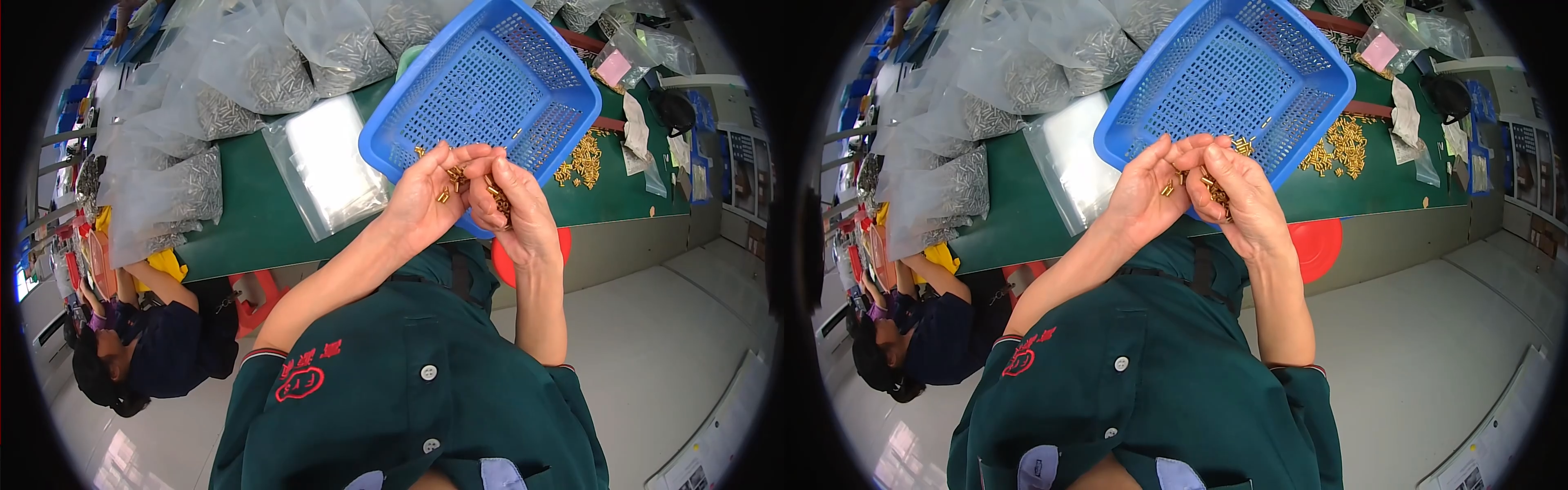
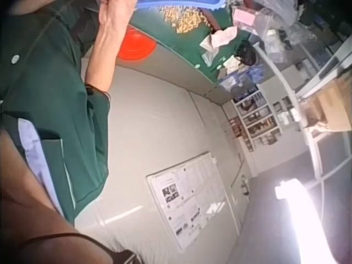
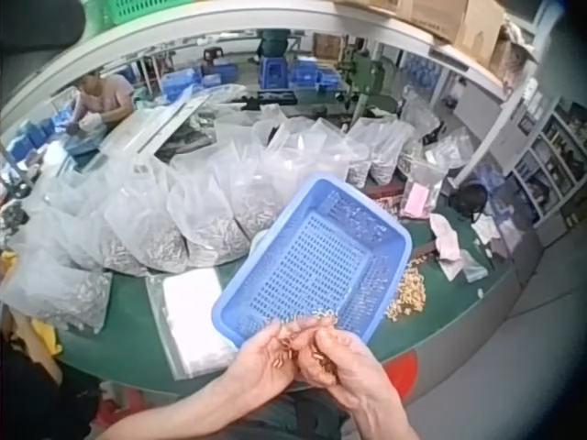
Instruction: Sort small gold-colored metal components from a basket and place them into a plastic bag.
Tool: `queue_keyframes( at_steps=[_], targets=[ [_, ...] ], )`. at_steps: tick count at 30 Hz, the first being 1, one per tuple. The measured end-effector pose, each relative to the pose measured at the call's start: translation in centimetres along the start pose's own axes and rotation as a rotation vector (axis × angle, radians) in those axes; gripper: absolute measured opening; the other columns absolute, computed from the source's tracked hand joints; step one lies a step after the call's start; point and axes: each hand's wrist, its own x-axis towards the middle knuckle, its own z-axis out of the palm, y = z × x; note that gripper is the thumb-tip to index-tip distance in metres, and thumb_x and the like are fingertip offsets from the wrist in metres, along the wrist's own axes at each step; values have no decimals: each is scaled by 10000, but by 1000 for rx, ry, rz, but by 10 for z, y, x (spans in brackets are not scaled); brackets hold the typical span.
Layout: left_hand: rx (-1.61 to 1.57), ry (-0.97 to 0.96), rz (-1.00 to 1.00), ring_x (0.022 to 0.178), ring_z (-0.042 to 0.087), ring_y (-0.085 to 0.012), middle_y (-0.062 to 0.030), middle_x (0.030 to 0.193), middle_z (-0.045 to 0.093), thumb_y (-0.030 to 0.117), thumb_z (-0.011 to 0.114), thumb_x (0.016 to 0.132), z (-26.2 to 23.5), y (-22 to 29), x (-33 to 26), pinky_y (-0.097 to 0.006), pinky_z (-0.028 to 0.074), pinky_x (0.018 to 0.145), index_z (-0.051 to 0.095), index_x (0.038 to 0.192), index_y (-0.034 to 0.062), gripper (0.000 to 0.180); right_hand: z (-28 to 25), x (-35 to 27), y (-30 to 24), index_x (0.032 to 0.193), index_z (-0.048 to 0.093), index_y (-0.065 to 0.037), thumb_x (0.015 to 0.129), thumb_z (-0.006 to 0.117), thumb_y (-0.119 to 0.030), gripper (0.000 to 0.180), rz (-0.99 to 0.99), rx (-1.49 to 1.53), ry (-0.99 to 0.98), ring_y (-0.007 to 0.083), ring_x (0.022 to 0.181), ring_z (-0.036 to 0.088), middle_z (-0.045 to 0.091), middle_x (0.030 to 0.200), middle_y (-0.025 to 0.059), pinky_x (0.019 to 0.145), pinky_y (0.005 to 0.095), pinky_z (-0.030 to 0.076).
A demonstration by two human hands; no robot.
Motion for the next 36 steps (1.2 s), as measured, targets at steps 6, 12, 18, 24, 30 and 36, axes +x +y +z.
queue_keyframes(
  at_steps=[6,12,18,24,30,36],
  targets=[
    [0,-16,14,1138,430,-274,-176,1266,413,325,279,930,-4,-2,0,-420,344,974,437,1148,-30,446,3,1,-4,960,569,45,854,453,-116,225,38,-10,21,49,448,322,443,568,8,409,186,237],
    [23,16,5,1142,428,-273,-175,1262,418,336,279,928,-4,-1,1,-414,356,964,451,1139,-26,453,1,2,0,918,582,26,878,496,-171,219,27,-60,-4,46,439,321,445,553,-1,409,184,240],
    [6,39,-17,1051,482,-202,-129,1166,507,318,226,943,0,-2,2,-346,342,962,507,1078,-23,461,-1,3,0,823,581,-2,880,519,-214,228,-44,-38,85,42,408,300,426,504,-11,404,188,245],
    [33,28,-2,1036,484,-201,-128,1153,508,315,224,945,0,-2,5,-348,345,960,492,1090,-21,453,2,3,-5,878,604,28,886,487,-213,268,-33,-111,84,50,437,316,432,523,-3,426,189,256],
    [8,41,-5,1098,449,-250,-163,1211,456,304,225,941,-1,-2,4,-400,350,961,423,1154,-46,455,6,1,-11,926,604,42,823,431,-103,249,3,-116,93,53,450,320,434,542,0,436,191,263],
    [-6,49,1,1082,461,-227,-163,1180,476,304,217,947,1,-1,4,-374,336,972,456,1102,-45,450,-2,2,-7,1022,572,30,879,454,-157,264,22,-98,24,45,447,316,421,546,-13,424,181,252]
  ],
)
